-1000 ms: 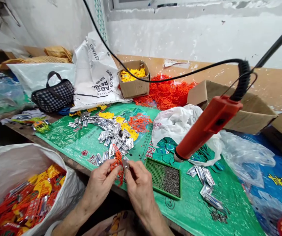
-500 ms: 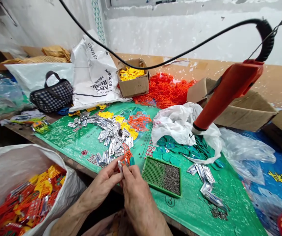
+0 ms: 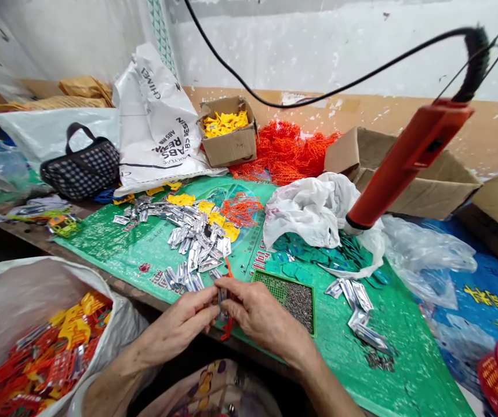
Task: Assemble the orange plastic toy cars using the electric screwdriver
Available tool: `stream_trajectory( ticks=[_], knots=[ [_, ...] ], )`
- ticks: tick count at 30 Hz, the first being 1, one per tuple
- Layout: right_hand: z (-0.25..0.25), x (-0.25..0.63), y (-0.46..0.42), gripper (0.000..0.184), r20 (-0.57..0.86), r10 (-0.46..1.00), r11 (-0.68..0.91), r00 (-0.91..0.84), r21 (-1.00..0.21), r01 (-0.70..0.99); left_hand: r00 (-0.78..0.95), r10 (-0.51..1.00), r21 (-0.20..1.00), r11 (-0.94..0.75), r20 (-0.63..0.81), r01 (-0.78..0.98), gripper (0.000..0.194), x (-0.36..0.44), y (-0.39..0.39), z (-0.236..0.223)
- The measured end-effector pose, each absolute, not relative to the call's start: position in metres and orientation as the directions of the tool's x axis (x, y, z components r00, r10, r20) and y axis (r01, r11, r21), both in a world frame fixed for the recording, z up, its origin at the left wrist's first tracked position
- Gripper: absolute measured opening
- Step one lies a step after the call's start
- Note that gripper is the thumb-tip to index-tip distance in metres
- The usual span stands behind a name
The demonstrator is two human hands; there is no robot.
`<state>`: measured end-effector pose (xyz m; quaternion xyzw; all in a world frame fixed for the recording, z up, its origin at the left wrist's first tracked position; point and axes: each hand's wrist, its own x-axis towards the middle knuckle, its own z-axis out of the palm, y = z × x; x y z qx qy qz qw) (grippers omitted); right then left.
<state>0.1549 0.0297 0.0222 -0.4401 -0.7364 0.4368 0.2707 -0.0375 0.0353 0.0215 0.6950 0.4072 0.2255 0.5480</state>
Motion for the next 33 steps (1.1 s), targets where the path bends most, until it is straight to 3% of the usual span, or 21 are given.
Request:
stream_trajectory(
  ticks=[6, 14, 23, 28, 33],
  knots=[
    [0.010, 0.166, 0.027, 0.020, 0.038, 0.932, 0.081, -0.360, -0.991, 0.104, 0.596, 0.799, 0.996, 0.085, -0.080, 0.019, 0.025, -0.031, 0.038, 0.018],
    [-0.011, 0.171, 0.016, 0.033, -0.027, 0.950, -0.074, -0.311, -0.987, -0.140, 0.599, 0.801, 0.985, -0.084, -0.024, 0.152, 0.027, -0.027, 0.043, 0.001],
    [-0.023, 0.179, 0.010, 0.023, 0.098, 0.958, 0.128, -0.269, -0.987, 0.097, 0.640, 0.768, 0.973, -0.115, -0.041, 0.201, 0.027, -0.027, 0.040, -0.013],
    [-0.022, 0.183, 0.000, 0.016, 0.221, 0.936, 0.310, -0.273, -0.886, 0.346, 0.680, 0.732, 0.943, -0.196, -0.043, 0.270, 0.029, -0.026, 0.040, -0.011],
    [-0.019, 0.188, -0.008, 0.013, 0.312, 0.900, 0.424, -0.305, -0.789, 0.444, 0.674, 0.736, 0.887, -0.348, 0.058, 0.303, 0.027, -0.026, 0.041, -0.013]
  ],
)
